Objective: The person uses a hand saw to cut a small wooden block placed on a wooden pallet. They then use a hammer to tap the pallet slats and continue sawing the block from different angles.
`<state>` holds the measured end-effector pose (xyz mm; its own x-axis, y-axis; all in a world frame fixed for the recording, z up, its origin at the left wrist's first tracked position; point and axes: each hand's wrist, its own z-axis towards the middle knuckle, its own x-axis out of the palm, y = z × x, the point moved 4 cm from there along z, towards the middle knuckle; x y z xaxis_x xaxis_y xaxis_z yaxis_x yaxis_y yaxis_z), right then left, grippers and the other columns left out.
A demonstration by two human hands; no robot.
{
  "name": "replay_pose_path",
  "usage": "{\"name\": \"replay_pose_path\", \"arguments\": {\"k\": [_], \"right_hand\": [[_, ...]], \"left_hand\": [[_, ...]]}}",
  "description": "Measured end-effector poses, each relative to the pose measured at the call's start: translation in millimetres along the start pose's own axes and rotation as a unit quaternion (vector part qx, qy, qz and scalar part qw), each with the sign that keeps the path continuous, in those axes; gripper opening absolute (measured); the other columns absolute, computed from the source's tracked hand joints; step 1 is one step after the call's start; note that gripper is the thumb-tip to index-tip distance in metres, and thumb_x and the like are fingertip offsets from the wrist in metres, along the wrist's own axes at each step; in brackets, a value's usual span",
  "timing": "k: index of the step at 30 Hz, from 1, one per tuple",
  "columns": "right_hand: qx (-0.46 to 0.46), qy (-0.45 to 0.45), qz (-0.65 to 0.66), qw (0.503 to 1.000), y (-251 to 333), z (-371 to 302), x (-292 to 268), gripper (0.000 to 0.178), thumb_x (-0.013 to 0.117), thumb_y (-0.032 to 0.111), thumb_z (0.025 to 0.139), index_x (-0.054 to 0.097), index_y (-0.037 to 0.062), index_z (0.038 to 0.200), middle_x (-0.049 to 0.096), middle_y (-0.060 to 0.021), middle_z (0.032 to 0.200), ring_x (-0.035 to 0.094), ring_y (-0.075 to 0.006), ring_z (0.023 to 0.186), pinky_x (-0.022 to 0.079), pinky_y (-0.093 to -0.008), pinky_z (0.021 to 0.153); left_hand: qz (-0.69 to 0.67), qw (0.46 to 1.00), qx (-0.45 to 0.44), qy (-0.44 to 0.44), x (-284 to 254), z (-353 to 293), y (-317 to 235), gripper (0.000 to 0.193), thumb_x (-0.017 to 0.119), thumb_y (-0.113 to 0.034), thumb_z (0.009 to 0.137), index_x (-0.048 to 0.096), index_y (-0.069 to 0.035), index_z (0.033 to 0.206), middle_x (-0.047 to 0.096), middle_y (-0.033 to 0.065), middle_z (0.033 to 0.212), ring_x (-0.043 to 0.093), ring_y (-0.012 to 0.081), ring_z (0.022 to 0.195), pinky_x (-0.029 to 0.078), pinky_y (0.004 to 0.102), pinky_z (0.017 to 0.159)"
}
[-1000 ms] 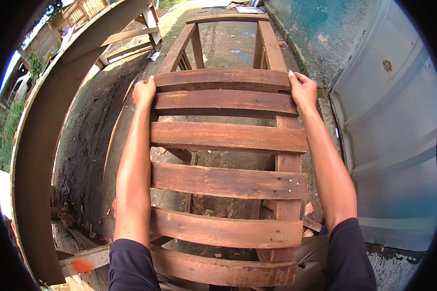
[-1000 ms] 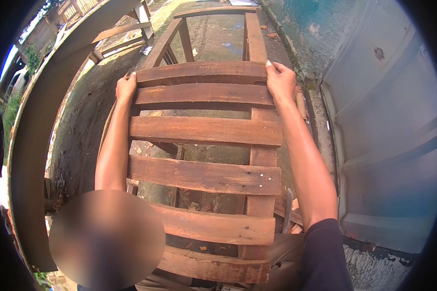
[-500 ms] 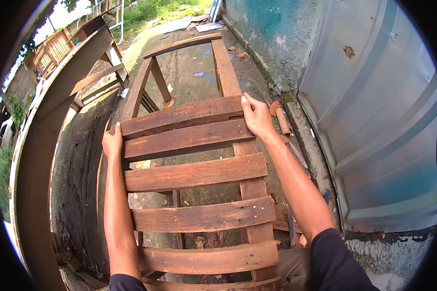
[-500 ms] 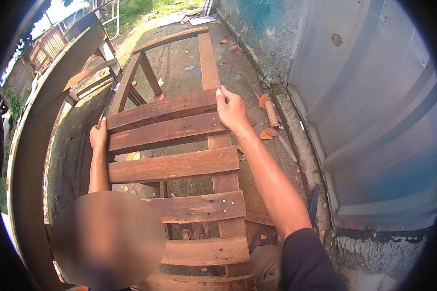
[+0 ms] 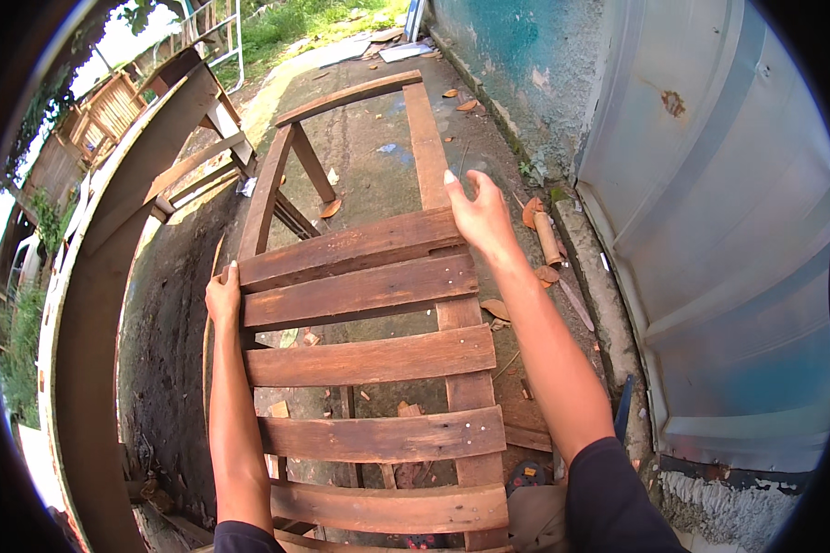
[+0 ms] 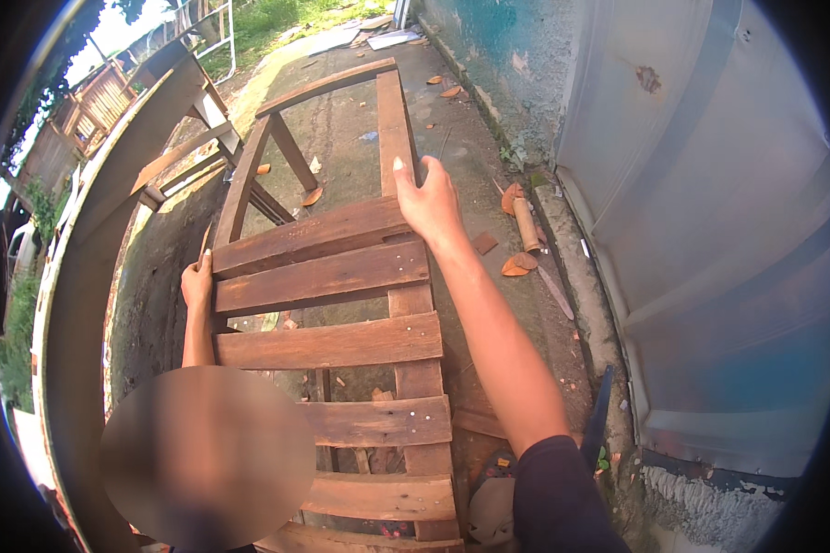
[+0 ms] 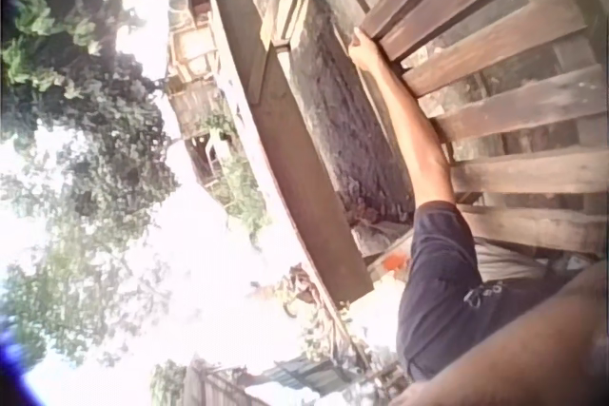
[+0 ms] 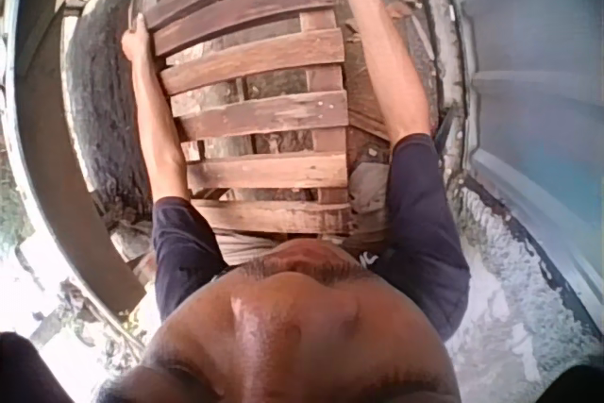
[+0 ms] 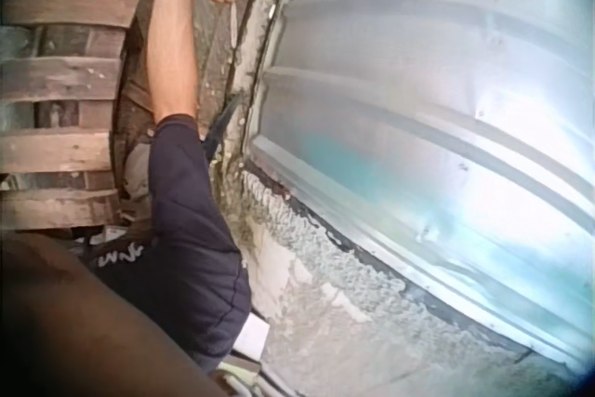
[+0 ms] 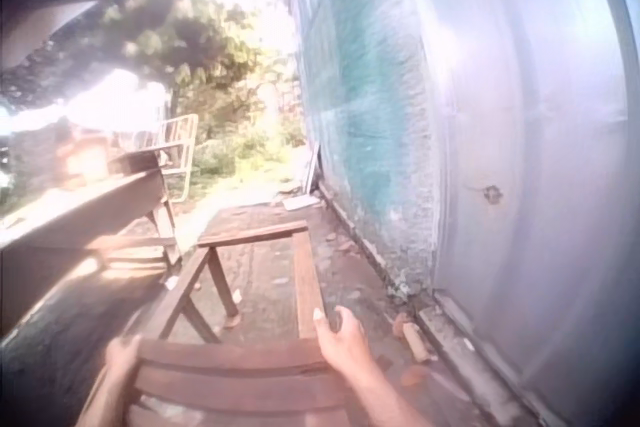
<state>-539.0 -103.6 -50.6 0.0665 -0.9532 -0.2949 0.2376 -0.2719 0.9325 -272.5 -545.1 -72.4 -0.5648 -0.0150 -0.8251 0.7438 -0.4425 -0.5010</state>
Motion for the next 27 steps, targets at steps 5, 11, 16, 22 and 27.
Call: {"name": "replay_pose_path", "arguments": {"k": [5, 11, 16, 22, 27], "right_hand": [[0.050, 0.147, -0.101, 0.983, -16, 20, 23, 0.076, 0.060, 0.054, 0.099, 0.054, -0.0074, 0.142, 0.061, -0.0296, 0.139, 0.056, -0.0380, 0.135, 0.043, -0.0429, 0.113], [0.059, 0.140, 0.008, 0.988, -40, 11, 41, 0.059, 0.058, 0.041, 0.102, 0.059, -0.0048, 0.140, 0.062, -0.0279, 0.140, 0.058, -0.0370, 0.133, 0.044, -0.0411, 0.111], [0.052, 0.146, 0.005, 0.988, -38, 17, 39, 0.053, 0.058, 0.038, 0.102, 0.063, -0.0034, 0.136, 0.067, -0.0248, 0.133, 0.062, -0.0343, 0.128, 0.045, -0.0406, 0.108], [0.012, 0.128, -0.057, 0.990, -38, 21, 37, 0.052, 0.061, 0.042, 0.101, 0.070, -0.0023, 0.125, 0.072, -0.0262, 0.119, 0.069, -0.0360, 0.117, 0.050, -0.0412, 0.100], [-0.036, 0.107, -0.175, 0.978, -41, 19, 31, 0.056, 0.050, 0.048, 0.103, 0.069, -0.0015, 0.120, 0.071, -0.0288, 0.117, 0.065, -0.0449, 0.118, 0.049, -0.0477, 0.101]], "left_hand": [[-0.014, 1.000, -0.007, 0.005, 0, -6, -6, 0.069, 0.066, -0.059, 0.092, 0.073, 0.004, 0.119, 0.074, 0.0261, 0.113, 0.071, 0.0382, 0.111, 0.052, 0.0462, 0.097], [-0.129, 0.989, -0.013, -0.066, -1, -1, 11, 0.041, 0.058, -0.033, 0.097, 0.074, -0.003, 0.121, 0.074, 0.0224, 0.116, 0.071, 0.0356, 0.112, 0.052, 0.0440, 0.098], [-0.154, 0.984, -0.062, -0.060, -9, -10, -3, 0.037, 0.061, -0.031, 0.095, 0.077, -0.005, 0.116, 0.076, 0.0209, 0.112, 0.073, 0.0330, 0.110, 0.053, 0.0424, 0.098], [-0.143, 0.988, -0.054, -0.040, -16, -14, 2, 0.038, 0.063, -0.033, 0.095, 0.077, -0.007, 0.117, 0.076, 0.0202, 0.113, 0.073, 0.0331, 0.110, 0.053, 0.0424, 0.098], [-0.140, 0.990, -0.021, -0.026, -11, -12, -2, 0.038, 0.063, -0.034, 0.095, 0.077, -0.006, 0.117, 0.075, 0.0216, 0.113, 0.072, 0.0357, 0.111, 0.053, 0.0428, 0.097]]}}
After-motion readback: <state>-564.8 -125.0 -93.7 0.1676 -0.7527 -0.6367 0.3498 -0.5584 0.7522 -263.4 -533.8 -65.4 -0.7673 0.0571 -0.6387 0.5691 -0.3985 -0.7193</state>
